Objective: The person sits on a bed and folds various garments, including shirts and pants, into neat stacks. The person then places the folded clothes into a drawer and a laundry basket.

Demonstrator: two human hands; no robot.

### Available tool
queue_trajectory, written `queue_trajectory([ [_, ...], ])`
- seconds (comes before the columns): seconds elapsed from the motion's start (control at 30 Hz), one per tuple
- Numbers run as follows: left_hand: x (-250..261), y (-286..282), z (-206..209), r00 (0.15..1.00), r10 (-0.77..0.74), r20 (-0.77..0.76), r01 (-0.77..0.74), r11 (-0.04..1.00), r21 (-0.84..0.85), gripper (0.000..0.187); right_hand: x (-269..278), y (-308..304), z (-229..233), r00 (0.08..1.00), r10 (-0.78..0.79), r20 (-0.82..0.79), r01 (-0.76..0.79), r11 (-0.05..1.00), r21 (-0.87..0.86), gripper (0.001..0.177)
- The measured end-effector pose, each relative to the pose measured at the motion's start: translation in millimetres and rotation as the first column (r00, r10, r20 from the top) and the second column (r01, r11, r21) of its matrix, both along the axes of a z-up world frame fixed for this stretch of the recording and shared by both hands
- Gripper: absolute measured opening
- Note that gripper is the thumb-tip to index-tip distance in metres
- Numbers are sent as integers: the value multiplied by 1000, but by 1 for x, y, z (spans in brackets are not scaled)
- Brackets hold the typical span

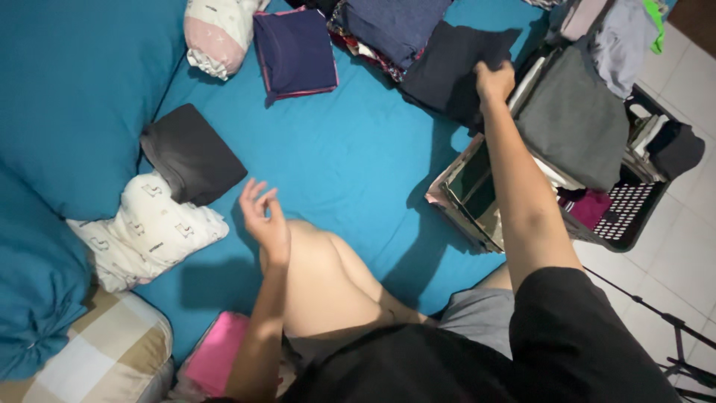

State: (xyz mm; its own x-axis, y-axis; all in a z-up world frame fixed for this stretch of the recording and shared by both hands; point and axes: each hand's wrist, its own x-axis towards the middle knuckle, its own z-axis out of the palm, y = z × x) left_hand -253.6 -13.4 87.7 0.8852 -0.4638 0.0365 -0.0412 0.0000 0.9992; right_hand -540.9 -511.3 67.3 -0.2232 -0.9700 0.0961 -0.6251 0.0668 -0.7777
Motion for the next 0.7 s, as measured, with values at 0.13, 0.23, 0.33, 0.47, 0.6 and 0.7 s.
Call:
queue_trajectory([
  [0.13, 8, -22, -20, 955, -260, -145, 233, 956, -177, 42, 36, 36, 61, 945, 307, -109, -326, 880, -347, 47],
  [0.23, 15, -51, -34, 774, -424, -471, 345, 905, -247, 51, 72, 85, 108, 876, 461, -141, -482, 842, -242, 45],
  [0.33, 29, -80, -37, 556, -546, -627, 415, 836, -360, 64, 109, 137, 139, 819, 573, -6, -567, 809, -156, 52],
  [0.47, 71, -83, -41, 339, -441, -831, 410, 864, -291, 84, 149, 185, 123, 452, 707, 544, -772, 616, -159, 58],
  [0.6, 121, -54, -69, 232, -498, -836, 383, 836, -392, 104, 174, 226, 32, 480, 440, 759, -773, 621, 128, 73],
  [0.7, 130, -40, -101, 358, -500, -788, 444, 834, -328, 95, 182, 270, -36, 623, 692, 366, -763, 640, 90, 67],
])
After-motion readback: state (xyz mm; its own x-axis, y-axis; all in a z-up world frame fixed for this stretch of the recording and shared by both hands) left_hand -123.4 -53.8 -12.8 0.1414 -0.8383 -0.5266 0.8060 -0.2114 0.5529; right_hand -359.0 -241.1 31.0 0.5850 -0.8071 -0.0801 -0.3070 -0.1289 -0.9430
